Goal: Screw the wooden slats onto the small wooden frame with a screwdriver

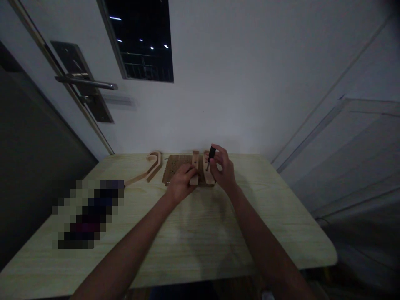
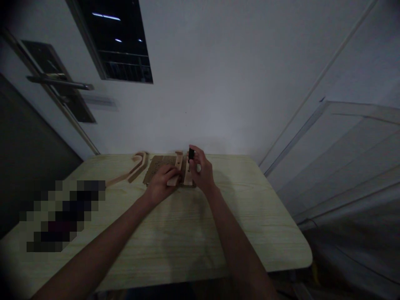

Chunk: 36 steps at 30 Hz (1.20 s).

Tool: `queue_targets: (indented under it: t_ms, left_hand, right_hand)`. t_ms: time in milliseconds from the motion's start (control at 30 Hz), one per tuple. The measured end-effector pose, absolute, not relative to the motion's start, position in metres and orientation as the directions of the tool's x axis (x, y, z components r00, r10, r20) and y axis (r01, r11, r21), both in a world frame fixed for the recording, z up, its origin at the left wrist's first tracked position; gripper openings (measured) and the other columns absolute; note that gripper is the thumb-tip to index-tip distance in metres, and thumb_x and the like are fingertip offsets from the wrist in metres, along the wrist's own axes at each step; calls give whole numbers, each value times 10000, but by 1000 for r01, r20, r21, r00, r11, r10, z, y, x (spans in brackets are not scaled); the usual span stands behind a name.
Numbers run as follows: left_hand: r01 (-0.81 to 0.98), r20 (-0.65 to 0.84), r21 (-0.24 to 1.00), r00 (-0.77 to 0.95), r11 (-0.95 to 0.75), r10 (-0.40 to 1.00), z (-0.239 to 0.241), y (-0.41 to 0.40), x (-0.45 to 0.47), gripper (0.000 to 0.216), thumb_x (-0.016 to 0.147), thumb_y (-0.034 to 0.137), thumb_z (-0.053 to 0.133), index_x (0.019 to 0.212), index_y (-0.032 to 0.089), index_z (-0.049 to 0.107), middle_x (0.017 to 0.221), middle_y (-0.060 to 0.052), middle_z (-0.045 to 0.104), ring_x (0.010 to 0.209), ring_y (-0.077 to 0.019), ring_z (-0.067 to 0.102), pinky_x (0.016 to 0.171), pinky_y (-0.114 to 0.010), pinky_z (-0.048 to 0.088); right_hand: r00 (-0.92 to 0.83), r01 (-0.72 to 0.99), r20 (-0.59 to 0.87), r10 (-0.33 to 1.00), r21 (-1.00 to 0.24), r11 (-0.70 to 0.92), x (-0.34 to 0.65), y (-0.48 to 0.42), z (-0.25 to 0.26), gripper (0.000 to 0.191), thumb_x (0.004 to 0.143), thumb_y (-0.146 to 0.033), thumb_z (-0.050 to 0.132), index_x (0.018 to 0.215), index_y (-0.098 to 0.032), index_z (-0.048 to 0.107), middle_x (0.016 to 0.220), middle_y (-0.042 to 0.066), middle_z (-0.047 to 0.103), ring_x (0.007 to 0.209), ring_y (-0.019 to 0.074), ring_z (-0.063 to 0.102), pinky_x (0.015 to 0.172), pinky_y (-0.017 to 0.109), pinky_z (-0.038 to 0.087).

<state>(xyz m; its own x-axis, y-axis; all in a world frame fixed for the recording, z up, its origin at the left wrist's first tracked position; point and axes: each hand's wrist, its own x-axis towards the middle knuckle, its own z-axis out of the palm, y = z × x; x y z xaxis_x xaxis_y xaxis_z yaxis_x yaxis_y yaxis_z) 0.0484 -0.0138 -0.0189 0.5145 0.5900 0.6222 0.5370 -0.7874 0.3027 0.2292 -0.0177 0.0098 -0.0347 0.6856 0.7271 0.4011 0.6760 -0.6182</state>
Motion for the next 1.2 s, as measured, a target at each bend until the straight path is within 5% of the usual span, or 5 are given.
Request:
queue_targets:
  t_ms: [533, 800, 1200]
  left_hand:
    - [546, 627, 314, 495, -777, 601, -10, -20, 48, 232, 693, 196, 589, 913, 171, 519, 938, -80, 534, 930, -247, 502, 812, -376, 462]
    - [516, 619, 381, 474, -767, 626, -10, -20, 46, 190, 685, 120, 495, 859, 193, 470, 876, -57, 516, 874, -230, 487, 769, -355, 439]
    - [485, 700, 363, 421, -795, 577, -7, -15, 43, 155, 719, 79, 517, 763, 198, 429, 781, -32, 498, 795, -196, 494, 702, -316, 431]
  right_hand:
    - [12, 476, 746, 666, -590, 652, 228, -14, 6, 439, 855, -351, 565, 1270, -285, 437, 1024, 51, 610, 773, 157, 628, 731, 346, 563]
    - [-49, 349, 671, 740, -683, 642, 230, -20, 4, 523, 920, -385, 437, 1387, -272, 230, 974, 54, 650, 765, 143, 662, 706, 296, 565]
    - [-48, 342, 641, 766, -710, 616, 230, -18, 1, 532, 910, -395, 458, 1385, -274, 250, 931, 44, 671, 699, 131, 671, 613, 241, 552]
